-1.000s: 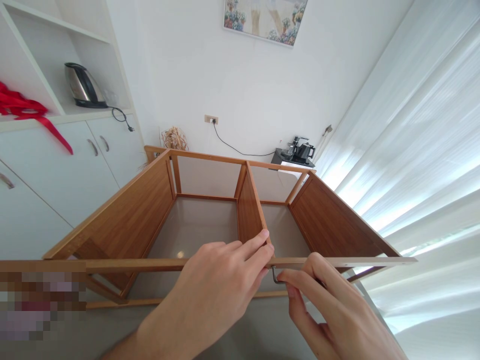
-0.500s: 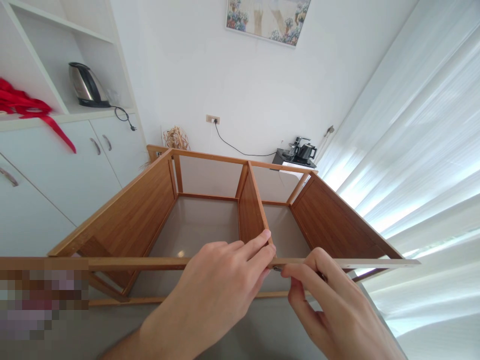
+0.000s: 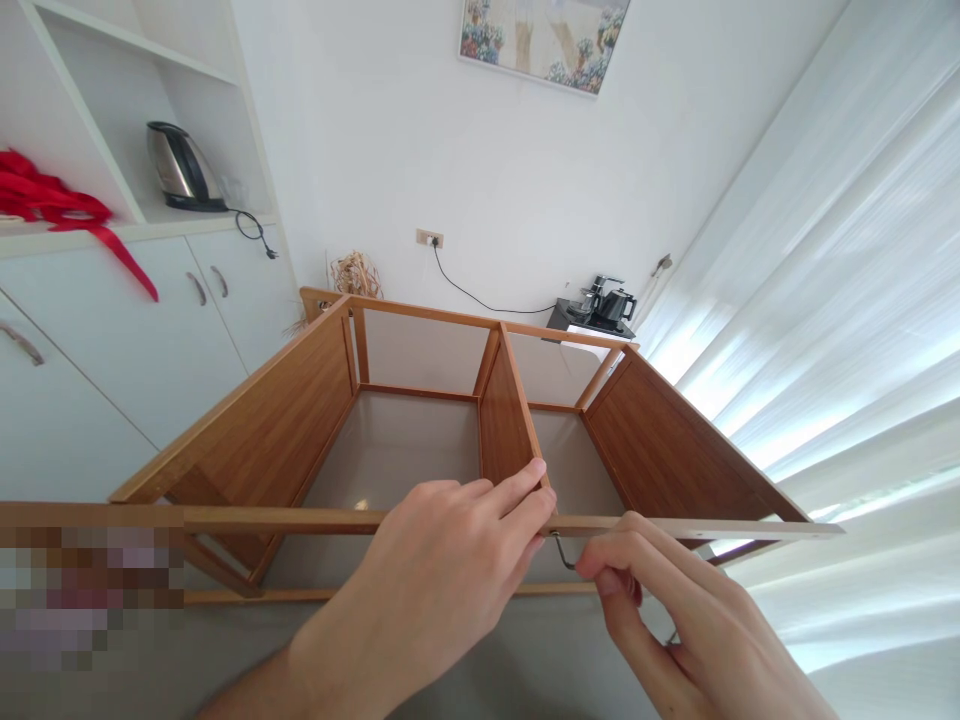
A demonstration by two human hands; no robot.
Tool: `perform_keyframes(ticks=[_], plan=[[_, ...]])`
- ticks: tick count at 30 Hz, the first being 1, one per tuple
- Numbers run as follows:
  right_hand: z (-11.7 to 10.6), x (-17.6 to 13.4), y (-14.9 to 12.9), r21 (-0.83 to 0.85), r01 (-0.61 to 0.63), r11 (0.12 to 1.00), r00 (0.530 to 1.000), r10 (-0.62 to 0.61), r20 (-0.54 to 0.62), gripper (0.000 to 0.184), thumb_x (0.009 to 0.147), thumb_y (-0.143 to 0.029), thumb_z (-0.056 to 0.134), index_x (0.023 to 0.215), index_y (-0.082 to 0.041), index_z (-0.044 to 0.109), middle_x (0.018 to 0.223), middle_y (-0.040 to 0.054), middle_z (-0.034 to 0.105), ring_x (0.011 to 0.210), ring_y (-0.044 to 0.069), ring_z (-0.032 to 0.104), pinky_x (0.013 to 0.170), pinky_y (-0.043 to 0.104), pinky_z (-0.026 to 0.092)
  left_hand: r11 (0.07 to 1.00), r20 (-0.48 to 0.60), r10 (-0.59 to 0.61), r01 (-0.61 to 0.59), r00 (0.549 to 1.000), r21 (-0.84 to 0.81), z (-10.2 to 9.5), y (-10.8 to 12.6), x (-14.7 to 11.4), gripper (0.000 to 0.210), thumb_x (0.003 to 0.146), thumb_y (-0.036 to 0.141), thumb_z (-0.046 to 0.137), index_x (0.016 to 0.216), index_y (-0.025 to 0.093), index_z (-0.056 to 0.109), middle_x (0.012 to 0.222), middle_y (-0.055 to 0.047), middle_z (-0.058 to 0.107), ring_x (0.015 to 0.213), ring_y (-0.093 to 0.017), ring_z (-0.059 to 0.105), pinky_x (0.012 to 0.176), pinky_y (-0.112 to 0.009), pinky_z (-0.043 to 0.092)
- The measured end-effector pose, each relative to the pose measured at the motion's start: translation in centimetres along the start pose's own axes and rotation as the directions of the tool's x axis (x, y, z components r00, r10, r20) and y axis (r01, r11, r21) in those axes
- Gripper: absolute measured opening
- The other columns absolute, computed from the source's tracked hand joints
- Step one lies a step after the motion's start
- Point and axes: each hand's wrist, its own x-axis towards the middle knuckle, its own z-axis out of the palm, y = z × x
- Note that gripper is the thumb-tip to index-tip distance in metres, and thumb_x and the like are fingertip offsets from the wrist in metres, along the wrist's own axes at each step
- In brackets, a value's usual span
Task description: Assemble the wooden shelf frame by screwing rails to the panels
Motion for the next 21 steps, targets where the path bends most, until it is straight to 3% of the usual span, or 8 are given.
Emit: perform_keyframes(ticks=[21], plan=[[0.24, 0.37, 0.15, 0.032, 0.021, 0.999, 1.000, -0.021, 0.005, 0.015, 0.097, -0.012, 0.042, 0.097, -0.023, 0.053, 0.081, -0.0012, 0.057, 0.069, 0.009, 0.059, 0.064, 0.018, 0.048, 1.000, 0.006, -0.006, 0.007, 1.000, -0.021, -0.19, 0.09, -0.01, 0.029, 0.101, 0.024, 0.043, 0.127, 0.025, 0.057, 0.146, -0.001, 0.054, 0.096, -0.018, 0.071, 0.074, -0.030, 0.057]])
